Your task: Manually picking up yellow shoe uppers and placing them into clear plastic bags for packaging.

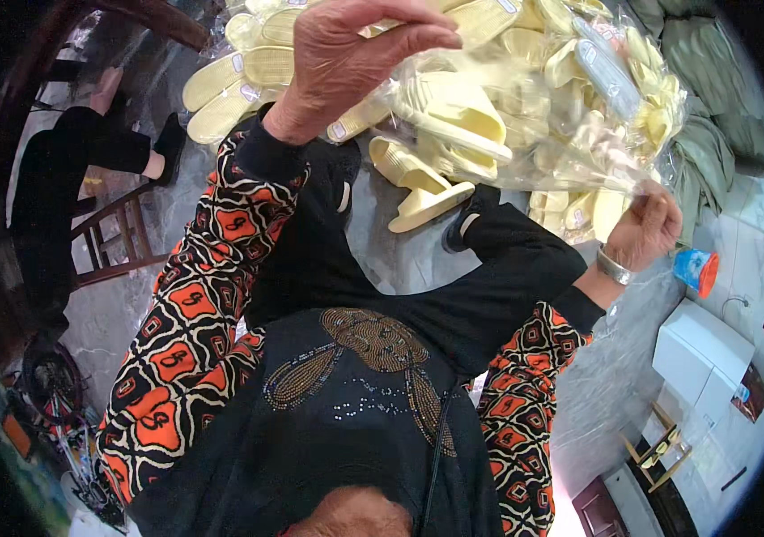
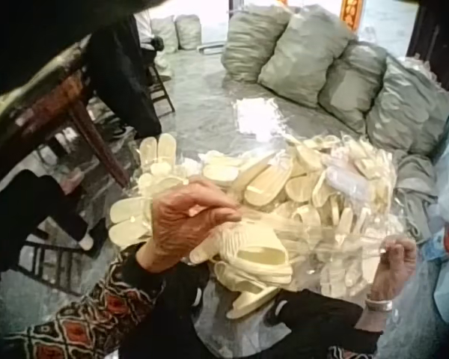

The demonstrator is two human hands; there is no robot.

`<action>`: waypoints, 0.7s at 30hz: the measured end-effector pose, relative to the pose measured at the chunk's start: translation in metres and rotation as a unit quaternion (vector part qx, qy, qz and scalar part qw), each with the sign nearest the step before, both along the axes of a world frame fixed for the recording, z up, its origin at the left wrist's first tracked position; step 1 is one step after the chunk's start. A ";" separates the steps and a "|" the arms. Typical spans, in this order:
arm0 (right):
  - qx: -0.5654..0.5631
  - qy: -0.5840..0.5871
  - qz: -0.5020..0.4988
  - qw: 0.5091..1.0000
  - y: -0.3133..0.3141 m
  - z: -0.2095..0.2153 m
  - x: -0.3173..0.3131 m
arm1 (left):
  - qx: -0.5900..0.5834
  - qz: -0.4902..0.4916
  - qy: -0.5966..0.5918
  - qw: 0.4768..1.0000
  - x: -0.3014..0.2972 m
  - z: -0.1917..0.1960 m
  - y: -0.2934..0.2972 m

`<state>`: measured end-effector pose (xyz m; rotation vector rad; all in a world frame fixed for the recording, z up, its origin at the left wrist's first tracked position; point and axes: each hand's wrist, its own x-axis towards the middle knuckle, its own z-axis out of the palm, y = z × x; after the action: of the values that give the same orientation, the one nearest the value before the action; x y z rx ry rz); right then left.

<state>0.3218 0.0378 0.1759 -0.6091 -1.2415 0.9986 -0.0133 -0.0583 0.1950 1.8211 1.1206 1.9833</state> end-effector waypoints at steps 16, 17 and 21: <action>0.063 0.005 -0.053 0.997 -0.017 0.017 -0.014 | 0.083 0.083 0.030 0.993 0.003 0.019 -0.015; 0.082 0.008 -0.032 0.996 -0.019 0.019 -0.012 | 0.156 0.056 0.035 0.986 0.001 0.023 -0.017; 0.036 -0.021 -0.064 0.997 -0.013 0.009 -0.013 | 0.033 0.038 0.037 0.998 -0.002 0.008 -0.011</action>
<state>0.3087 0.0252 0.1846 -0.6473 -1.2546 0.8345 -0.0154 -0.0692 0.2032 1.9276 1.1759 2.0333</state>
